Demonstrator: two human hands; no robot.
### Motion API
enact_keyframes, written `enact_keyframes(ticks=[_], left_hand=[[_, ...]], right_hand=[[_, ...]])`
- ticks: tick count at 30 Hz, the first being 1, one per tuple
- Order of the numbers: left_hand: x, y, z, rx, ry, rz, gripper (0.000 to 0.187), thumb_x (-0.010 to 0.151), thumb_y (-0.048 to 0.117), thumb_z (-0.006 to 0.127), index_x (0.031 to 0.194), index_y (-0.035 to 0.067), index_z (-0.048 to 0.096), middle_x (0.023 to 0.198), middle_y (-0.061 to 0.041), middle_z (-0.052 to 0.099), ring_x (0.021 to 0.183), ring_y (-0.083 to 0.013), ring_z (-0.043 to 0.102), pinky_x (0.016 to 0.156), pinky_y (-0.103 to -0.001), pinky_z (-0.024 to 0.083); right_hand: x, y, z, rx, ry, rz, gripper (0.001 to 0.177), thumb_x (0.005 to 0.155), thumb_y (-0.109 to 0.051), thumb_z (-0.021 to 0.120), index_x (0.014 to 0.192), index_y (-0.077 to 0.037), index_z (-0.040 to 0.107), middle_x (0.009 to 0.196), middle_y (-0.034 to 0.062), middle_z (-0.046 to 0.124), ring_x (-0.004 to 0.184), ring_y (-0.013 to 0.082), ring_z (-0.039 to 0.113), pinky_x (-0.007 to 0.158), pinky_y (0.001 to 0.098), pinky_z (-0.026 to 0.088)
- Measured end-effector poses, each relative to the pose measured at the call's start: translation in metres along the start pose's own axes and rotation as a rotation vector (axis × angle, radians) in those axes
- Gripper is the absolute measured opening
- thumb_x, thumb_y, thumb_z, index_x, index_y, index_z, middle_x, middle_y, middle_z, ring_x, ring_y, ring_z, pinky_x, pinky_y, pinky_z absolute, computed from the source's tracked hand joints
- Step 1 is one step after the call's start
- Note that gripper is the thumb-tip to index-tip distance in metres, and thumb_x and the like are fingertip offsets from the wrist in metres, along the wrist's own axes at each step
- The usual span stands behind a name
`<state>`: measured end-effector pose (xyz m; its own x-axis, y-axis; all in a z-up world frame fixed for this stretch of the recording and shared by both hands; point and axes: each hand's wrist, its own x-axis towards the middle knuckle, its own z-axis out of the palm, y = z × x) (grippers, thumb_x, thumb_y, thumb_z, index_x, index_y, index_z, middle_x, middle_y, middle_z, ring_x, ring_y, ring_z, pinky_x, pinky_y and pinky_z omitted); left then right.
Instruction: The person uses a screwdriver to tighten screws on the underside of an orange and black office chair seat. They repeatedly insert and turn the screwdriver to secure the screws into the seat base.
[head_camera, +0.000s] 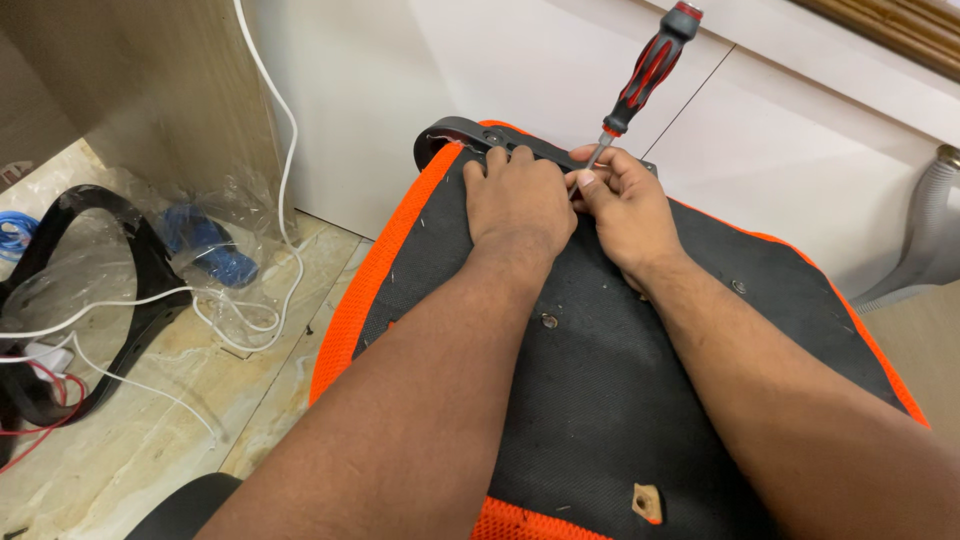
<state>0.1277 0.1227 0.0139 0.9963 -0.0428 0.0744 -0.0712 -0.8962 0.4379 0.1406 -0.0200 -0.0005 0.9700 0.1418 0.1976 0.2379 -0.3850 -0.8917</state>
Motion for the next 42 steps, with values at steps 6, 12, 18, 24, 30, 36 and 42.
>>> enact_keyframes(ticks=[6,12,18,24,30,36,42], left_hand=[[-0.006,-0.002,-0.002,-0.023,-0.018,0.010,0.026,0.093,0.036,0.067,0.114,0.022,0.074,0.130,-0.001,0.061,0.132,-0.0207,0.046,0.109,-0.045,0.034],[-0.032,-0.011,-0.011,-0.001,-0.020,0.046,0.028,0.094,0.035,0.066,0.118,0.022,0.072,0.137,-0.001,0.058,0.136,-0.0216,0.043,0.112,-0.046,0.031],[-0.045,-0.017,-0.017,0.013,-0.022,0.052,0.030,0.094,0.036,0.066,0.121,0.022,0.071,0.138,-0.002,0.057,0.136,-0.0224,0.042,0.112,-0.046,0.032],[-0.046,-0.017,-0.017,0.017,-0.057,0.048,0.027,0.098,0.036,0.064,0.120,0.023,0.072,0.136,-0.001,0.059,0.137,-0.0210,0.044,0.113,-0.046,0.032],[-0.055,-0.018,-0.018,0.025,-0.063,0.046,0.031,0.097,0.039,0.065,0.121,0.022,0.071,0.137,-0.002,0.057,0.138,-0.0211,0.041,0.115,-0.046,0.030],[-0.061,-0.015,-0.019,0.060,-0.072,0.067,0.029,0.100,0.037,0.061,0.122,0.022,0.071,0.141,-0.003,0.054,0.138,-0.0212,0.040,0.117,-0.047,0.028],[-0.068,-0.014,-0.016,0.049,-0.109,0.083,0.027,0.100,0.036,0.059,0.122,0.025,0.072,0.141,-0.002,0.054,0.138,-0.0212,0.041,0.116,-0.046,0.030]], right_hand=[[-0.004,-0.014,0.005,0.133,0.120,0.162,0.032,0.103,-0.021,0.070,0.122,0.005,0.066,0.096,0.0063,0.066,0.083,0.0117,0.063,0.080,0.0265,0.057],[-0.024,-0.028,0.020,0.103,0.223,0.141,0.025,0.094,-0.012,0.074,0.108,0.004,0.060,0.094,0.0107,0.073,0.083,0.0170,0.072,0.077,0.0296,0.062],[-0.032,-0.029,0.028,0.171,0.235,0.111,0.020,0.096,-0.009,0.068,0.111,0.002,0.063,0.098,0.0102,0.073,0.088,0.0169,0.074,0.082,0.0297,0.064],[-0.038,-0.033,0.032,0.115,0.176,0.126,0.025,0.099,-0.014,0.059,0.121,-0.001,0.064,0.103,0.0064,0.074,0.092,0.0132,0.073,0.083,0.0275,0.063],[-0.051,-0.039,0.040,0.047,0.199,0.111,0.026,0.103,-0.013,0.066,0.121,0.006,0.065,0.094,0.0086,0.068,0.081,0.0170,0.060,0.074,0.0307,0.054],[-0.056,-0.043,0.034,0.096,0.201,0.116,0.027,0.098,-0.012,0.060,0.122,0.002,0.059,0.103,0.0091,0.072,0.092,0.0119,0.074,0.085,0.0259,0.065],[-0.061,-0.039,0.034,0.064,0.178,0.107,0.024,0.103,-0.011,0.056,0.122,0.001,0.062,0.109,0.0087,0.072,0.097,0.0127,0.070,0.088,0.0262,0.060]])
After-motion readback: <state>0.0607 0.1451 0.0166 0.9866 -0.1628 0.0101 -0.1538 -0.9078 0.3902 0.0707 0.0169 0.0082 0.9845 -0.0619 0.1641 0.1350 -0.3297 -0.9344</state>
